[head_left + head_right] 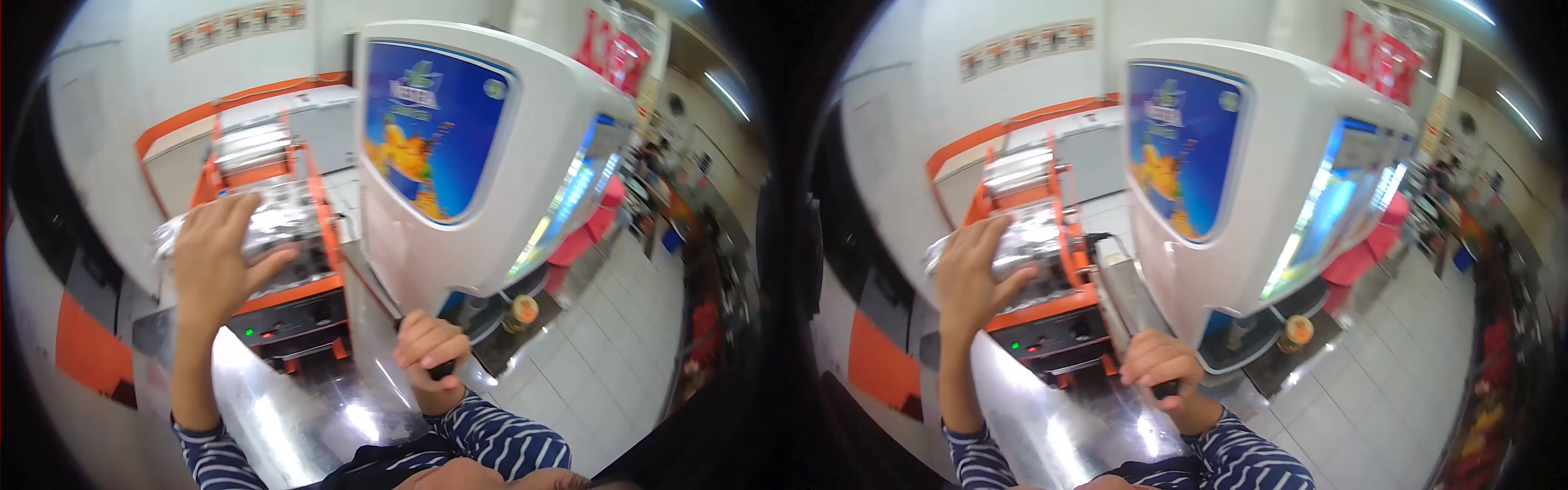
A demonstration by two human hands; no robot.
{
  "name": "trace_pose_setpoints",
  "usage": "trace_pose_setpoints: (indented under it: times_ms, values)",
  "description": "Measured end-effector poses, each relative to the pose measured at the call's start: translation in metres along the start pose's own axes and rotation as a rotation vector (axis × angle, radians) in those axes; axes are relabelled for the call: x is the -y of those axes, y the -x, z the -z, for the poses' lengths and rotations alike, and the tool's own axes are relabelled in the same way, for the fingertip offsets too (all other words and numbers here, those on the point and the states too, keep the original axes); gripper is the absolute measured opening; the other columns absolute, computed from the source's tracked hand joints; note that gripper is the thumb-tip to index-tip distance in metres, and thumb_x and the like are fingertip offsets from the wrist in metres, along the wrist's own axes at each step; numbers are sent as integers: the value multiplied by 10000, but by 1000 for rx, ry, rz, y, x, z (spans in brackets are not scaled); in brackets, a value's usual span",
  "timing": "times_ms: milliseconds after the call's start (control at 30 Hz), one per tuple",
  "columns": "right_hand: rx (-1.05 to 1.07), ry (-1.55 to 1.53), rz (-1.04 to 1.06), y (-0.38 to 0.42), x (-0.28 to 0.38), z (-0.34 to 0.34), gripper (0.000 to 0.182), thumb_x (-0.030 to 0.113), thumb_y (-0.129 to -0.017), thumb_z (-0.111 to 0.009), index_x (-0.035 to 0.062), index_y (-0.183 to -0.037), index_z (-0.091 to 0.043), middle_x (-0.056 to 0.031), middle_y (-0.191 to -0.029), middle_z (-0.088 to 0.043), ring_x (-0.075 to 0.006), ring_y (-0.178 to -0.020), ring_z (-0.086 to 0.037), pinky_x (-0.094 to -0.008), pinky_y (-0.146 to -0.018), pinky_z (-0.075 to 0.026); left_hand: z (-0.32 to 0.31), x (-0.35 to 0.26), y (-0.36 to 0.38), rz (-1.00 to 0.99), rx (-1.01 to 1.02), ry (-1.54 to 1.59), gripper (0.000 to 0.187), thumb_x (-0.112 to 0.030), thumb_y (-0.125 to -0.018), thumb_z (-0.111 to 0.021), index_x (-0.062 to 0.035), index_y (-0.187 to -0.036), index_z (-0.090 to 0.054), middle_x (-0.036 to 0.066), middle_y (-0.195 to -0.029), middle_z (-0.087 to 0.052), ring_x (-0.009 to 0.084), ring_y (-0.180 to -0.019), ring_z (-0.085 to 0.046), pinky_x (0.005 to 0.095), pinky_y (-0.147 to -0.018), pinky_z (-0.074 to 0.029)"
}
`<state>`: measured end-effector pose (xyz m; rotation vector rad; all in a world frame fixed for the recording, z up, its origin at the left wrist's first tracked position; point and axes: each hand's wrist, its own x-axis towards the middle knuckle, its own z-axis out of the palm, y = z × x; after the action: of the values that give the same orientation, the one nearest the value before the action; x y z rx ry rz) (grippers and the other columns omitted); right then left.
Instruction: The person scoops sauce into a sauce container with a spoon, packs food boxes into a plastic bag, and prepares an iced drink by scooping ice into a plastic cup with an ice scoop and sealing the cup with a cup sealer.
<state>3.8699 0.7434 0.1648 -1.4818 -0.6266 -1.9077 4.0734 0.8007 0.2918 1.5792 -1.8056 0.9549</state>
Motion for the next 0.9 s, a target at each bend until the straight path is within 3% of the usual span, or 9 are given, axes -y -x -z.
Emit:
trace_pose_setpoints:
  times_ms: [167,367,500,600,667,700,733,833,900]
  values:
    - [-86,83,28,-5,-20,-14,637,667,-783,-400,39,-695,-459,-81,-530,-485,-185,-487,-447,-278,-467,-336,-2,7,4,29,-7,-14,567,-507,-666,-642,-45,-983,-551,91,-918,-579,269,-839,-547,374,-778,-409]
    - [-45,36,191,-27,-36,-18,650,672,-787,-383,39,-650,-447,-35,-457,-408,-148,-398,-387,-262,-421,-281,0,10,6,23,50,-1,563,-513,-660,-644,-78,-1006,-558,66,-952,-590,252,-880,-563,365,-786,-426]
    - [-140,-23,27,-48,-43,-15,652,673,-762,-445,35,-632,-475,-31,-456,-442,-141,-358,-423,-225,-372,-307,0,11,6,22,72,-20,590,-533,-674,-623,-69,-1029,-546,77,-966,-581,254,-882,-558,359,-800,-418]
    - [-136,-88,-150,-77,-69,-13,636,691,-729,-481,63,-638,-451,-1,-479,-387,-89,-383,-352,-210,-358,-234,2,13,4,10,101,-33,608,-547,-684,-609,-61,-1041,-536,88,-965,-577,260,-881,-554,364,-807,-414]
    - [-131,-60,-373,-122,-107,-8,554,622,-785,-480,72,-719,-484,8,-533,-410,-65,-453,-371,-177,-414,-262,0,12,4,-4,104,-27,603,-550,-694,-598,-60,-1040,-537,94,-957,-579,266,-879,-555,372,-797,-417]
    - [-408,82,-413,-143,-141,-20,390,440,-871,-487,53,-836,-516,13,-579,-438,-62,-500,-394,-176,-440,-289,0,12,3,-8,139,-3,603,-550,-694,-598,-60,-1040,-537,94,-957,-579,266,-879,-555,372,-797,-417]
    - [-264,233,-500,-169,-159,-24,281,305,-909,-473,32,-953,-521,13,-648,-472,-57,-540,-421,-178,-459,-317,0,13,3,1,148,-21,600,-546,-695,-598,-59,-1039,-537,97,-958,-581,267,-878,-557,372,-793,-418]
    - [-57,338,-515,-153,-249,-4,362,294,-899,-481,-5,-1101,-506,-35,-832,-561,-106,-745,-525,-233,-679,-416,-2,14,-2,5,126,12,590,-536,-696,-600,-54,-1032,-543,101,-953,-586,272,-874,-561,368,-787,-417]
    - [30,450,-583,-94,-258,22,385,244,-905,-448,-29,-1175,-482,-115,-1035,-576,-171,-985,-528,-278,-875,-376,-2,16,-1,8,117,-4,585,-534,-701,-595,-56,-1034,-549,93,-934,-592,275,-870,-562,365,-779,-417]
